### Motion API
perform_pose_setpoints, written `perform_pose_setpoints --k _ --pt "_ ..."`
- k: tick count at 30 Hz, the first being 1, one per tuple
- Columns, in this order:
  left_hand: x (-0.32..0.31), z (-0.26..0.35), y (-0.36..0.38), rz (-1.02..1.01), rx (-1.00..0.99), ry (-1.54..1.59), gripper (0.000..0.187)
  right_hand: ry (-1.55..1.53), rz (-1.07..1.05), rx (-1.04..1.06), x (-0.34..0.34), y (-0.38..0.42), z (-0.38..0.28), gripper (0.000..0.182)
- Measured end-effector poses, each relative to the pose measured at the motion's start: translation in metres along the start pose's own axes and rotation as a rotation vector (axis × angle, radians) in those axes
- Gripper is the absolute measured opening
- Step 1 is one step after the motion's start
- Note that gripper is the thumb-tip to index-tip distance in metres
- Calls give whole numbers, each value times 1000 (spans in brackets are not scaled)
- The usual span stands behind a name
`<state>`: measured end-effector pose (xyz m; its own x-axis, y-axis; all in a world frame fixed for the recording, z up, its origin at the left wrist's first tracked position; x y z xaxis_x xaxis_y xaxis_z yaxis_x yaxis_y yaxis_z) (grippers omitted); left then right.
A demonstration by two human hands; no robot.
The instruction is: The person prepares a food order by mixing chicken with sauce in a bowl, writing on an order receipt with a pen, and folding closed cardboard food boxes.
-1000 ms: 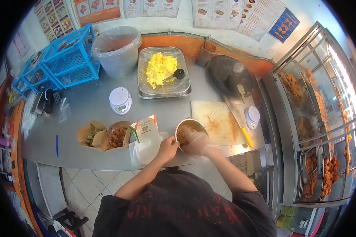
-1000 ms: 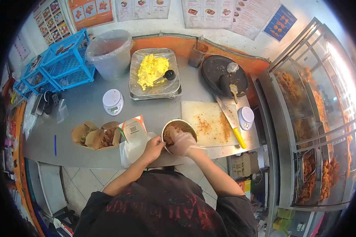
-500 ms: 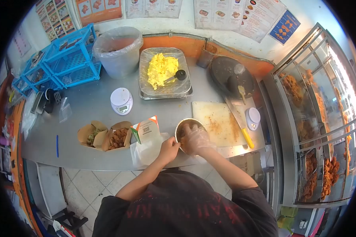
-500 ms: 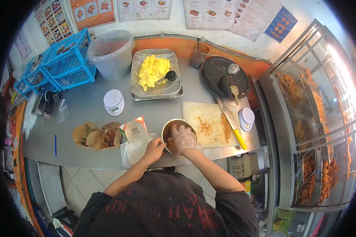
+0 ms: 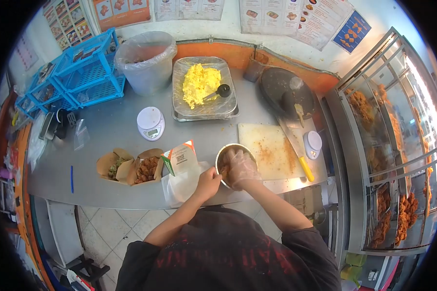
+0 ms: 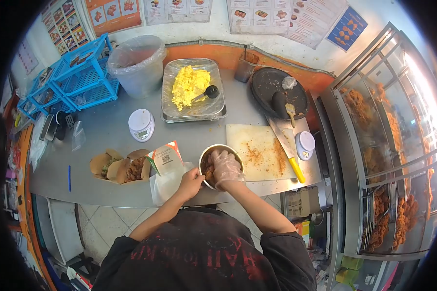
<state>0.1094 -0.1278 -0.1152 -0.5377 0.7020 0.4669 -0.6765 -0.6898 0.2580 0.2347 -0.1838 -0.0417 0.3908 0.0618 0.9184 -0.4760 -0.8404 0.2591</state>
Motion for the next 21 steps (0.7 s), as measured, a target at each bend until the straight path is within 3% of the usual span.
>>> perform_pose_setpoints --k 1,4,6,8,10,11,15,18,21 --pt "-7 -9 -3 -6 11 39 20 16 41 5 18 8 -13 47" --pt "-2 -10 -3 29 27 -9 20 8 -230 113 29 5 -13 46" --pt "3 -4 -1 36 6 0 19 -268 -346 149 29 -8 17 51" --pt "4 -2 0 38 -7 -4 19 -335 -391 83 37 -12 19 56" --pt "2 -1 0 36 -13 -17 18 -188 -367 -81 43 -12 9 61" --pt "3 1 0 53 -45 -70 17 -297 -402 -192 24 -18 11 66" --pt "1 -12 0 57 -42 -123 14 -277 -246 -210 14 -12 -2 58" --pt "-8 -23 -5 51 0 -27 13 -78 -35 18 20 -3 -7 48" --pt "-3 -9 -1 52 64 91 16 -98 -175 163 20 -5 -7 45"
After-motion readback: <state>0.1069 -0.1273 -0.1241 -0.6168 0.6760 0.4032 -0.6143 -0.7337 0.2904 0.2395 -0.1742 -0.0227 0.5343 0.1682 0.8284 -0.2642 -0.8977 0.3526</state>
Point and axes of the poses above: each hand's wrist, its own y-axis away from the middle knuckle, its own x-axis out of the back of the hand, z = x × y, the point moved 2 cm from there along -y, towards the middle knuckle, and after that the axes turned 14 degrees about -y, right-handed, at the moved point
